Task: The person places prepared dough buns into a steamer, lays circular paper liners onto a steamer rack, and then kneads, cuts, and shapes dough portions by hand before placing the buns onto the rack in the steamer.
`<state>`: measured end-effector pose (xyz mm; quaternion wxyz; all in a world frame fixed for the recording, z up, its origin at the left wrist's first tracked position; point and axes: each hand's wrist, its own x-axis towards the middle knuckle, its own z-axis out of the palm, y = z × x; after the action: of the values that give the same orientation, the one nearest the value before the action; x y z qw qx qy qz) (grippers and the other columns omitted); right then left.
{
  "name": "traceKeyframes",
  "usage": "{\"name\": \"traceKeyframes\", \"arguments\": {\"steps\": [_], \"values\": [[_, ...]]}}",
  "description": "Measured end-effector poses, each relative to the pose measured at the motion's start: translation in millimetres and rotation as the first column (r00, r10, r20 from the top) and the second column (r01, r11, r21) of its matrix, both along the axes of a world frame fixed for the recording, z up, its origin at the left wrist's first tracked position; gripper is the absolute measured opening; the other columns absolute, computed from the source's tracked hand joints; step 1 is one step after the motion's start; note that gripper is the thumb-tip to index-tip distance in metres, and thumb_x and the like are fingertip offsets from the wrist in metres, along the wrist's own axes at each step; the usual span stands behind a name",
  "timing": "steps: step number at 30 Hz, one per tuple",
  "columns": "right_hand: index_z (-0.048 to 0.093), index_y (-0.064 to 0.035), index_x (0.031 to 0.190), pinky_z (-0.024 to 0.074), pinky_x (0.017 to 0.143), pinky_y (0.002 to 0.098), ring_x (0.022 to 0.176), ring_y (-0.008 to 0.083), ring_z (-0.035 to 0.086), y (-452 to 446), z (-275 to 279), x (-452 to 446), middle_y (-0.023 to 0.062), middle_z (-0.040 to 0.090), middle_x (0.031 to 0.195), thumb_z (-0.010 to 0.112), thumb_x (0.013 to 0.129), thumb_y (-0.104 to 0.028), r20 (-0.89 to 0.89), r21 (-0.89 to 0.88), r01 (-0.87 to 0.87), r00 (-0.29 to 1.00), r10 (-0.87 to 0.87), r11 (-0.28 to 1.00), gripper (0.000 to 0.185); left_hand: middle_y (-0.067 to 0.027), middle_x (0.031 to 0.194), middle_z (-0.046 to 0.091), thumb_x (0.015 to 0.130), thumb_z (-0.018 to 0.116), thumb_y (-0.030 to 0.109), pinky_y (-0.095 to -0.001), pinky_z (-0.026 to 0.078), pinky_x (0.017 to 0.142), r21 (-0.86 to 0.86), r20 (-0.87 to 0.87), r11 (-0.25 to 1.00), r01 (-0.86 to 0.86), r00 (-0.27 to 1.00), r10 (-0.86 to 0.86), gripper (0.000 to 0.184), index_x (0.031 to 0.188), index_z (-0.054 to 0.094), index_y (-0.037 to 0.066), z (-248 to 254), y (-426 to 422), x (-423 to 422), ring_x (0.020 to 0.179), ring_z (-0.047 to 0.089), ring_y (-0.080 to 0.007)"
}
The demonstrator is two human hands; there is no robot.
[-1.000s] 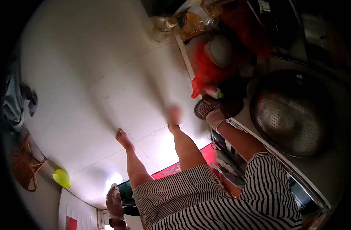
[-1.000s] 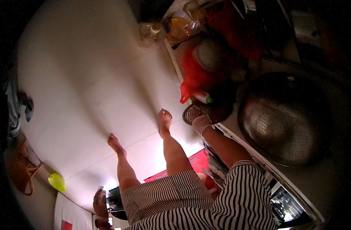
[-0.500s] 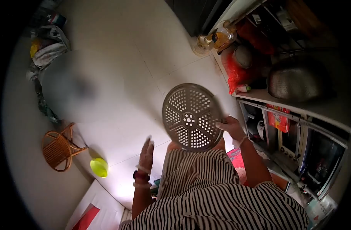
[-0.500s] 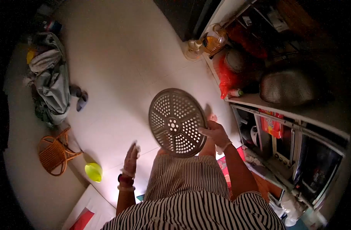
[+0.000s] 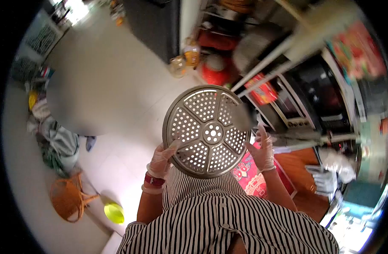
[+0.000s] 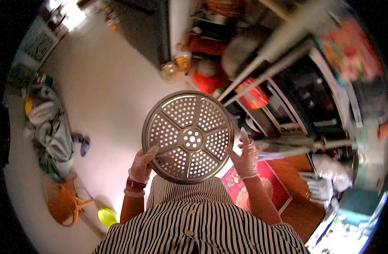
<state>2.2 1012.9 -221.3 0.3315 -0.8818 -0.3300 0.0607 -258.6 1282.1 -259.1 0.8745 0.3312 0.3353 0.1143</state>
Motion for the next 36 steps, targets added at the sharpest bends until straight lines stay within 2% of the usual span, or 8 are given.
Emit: {"name": "traceKeyframes", "arguments": {"steps": [2,5,7,11,17,27,30,36], "values": [[0.058,-0.0116,0.131,0.0523,0.052,0.0284,0.062,0.0172,0.057,-50,24,-15,0.0069,0.069,0.093,0.078,0.090,-0.025,0.430,0.081,-0.058,0.903,0.018,0.995,0.047,-0.0105,0.124,0.069,0.098,0.069,0.020,-0.0316,0.060,0.090,0.028,0.031,0.995,0.093,0.995,-0.094,0.042,0.134,0.061,0.000,17,-48,22,0.106,0.070,-0.0183],[0.068,-0.0127,0.121,0.0521,0.045,0.0300,0.051,0.0149,0.057,-141,53,-66,0.0062,0.077,0.099,0.069,0.096,-0.021,0.271,0.057,-0.032,0.963,0.015,0.998,0.027,-0.0108,0.127,0.068,0.098,0.070,0.021,-0.0323,0.059,0.093,0.174,0.069,0.940,0.293,0.949,-0.308,0.048,0.140,0.057,0.001,32,-149,50,0.109,0.069,-0.0196],[0.067,-0.0140,0.125,0.0532,0.045,0.0318,0.052,0.0172,0.060,-205,72,-80,0.0072,0.077,0.099,0.068,0.096,-0.023,0.474,0.051,0.001,0.880,-0.026,0.999,0.030,-0.0117,0.129,0.068,0.098,0.070,0.023,-0.0344,0.058,0.096,0.185,0.082,0.892,0.413,0.898,-0.432,0.052,0.142,0.055,0.001,59,-201,71,0.112,0.069,-0.0220],[0.060,-0.0089,0.128,0.0561,0.078,0.0463,0.092,0.0351,0.067,-308,149,-130,0.0153,0.069,0.118,0.069,0.093,-0.026,0.267,-0.142,0.344,0.916,-0.298,0.928,0.040,-0.0112,0.126,0.069,0.098,0.070,0.024,-0.0355,0.058,0.094,0.035,0.147,0.771,0.636,0.760,-0.633,0.050,0.139,0.056,0.000,114,-327,113,0.111,0.069,-0.0223],[0.056,-0.0138,0.123,0.0539,0.067,0.0512,0.077,0.0398,0.069,-440,152,-140,0.0168,0.069,0.083,0.072,0.090,-0.031,0.122,-0.044,0.606,0.792,-0.598,0.794,0.041,-0.0066,0.121,0.070,0.100,0.068,0.021,-0.0336,0.056,0.095,0.091,0.107,0.521,0.849,0.512,-0.853,0.038,0.132,0.061,0.002,159,-466,168,0.106,0.067,-0.0168],[0.063,-0.0060,0.116,0.0560,0.078,0.0354,0.084,0.0217,0.069,-619,178,-59,0.0104,0.070,0.094,0.084,0.082,-0.030,-0.196,-0.046,0.786,0.598,-0.777,0.617,0.047,-0.0071,0.129,0.067,0.099,0.069,0.029,-0.0381,0.053,0.104,0.052,0.286,0.346,0.937,0.318,-0.904,0.051,0.140,0.055,0.003,153,-647,268,0.117,0.065,-0.0200],[0.065,-0.0065,0.114,0.0568,0.084,0.0399,0.092,0.0285,0.072,-682,211,1,0.0146,0.073,0.097,0.083,0.083,-0.034,-0.252,-0.040,0.802,0.569,-0.782,0.596,0.045,-0.0096,0.141,0.061,0.101,0.061,0.048,-0.0418,0.048,0.109,0.010,0.332,0.335,0.942,0.313,-0.890,0.063,0.147,0.049,0.006,155,-707,325,0.125,0.061,-0.0226],[0.063,-0.0084,0.117,0.0550,0.082,0.0366,0.091,0.0205,0.066,-796,256,135,0.0096,0.069,0.097,0.083,0.085,-0.035,-0.180,0.016,0.769,0.631,-0.754,0.639,0.046,-0.0113,0.130,0.068,0.107,0.044,0.053,-0.0348,0.047,0.105,0.254,0.360,0.031,0.967,-0.065,-0.931,0.067,0.150,0.046,0.002,159,-774,416,0.117,0.066,-0.0198]]}}
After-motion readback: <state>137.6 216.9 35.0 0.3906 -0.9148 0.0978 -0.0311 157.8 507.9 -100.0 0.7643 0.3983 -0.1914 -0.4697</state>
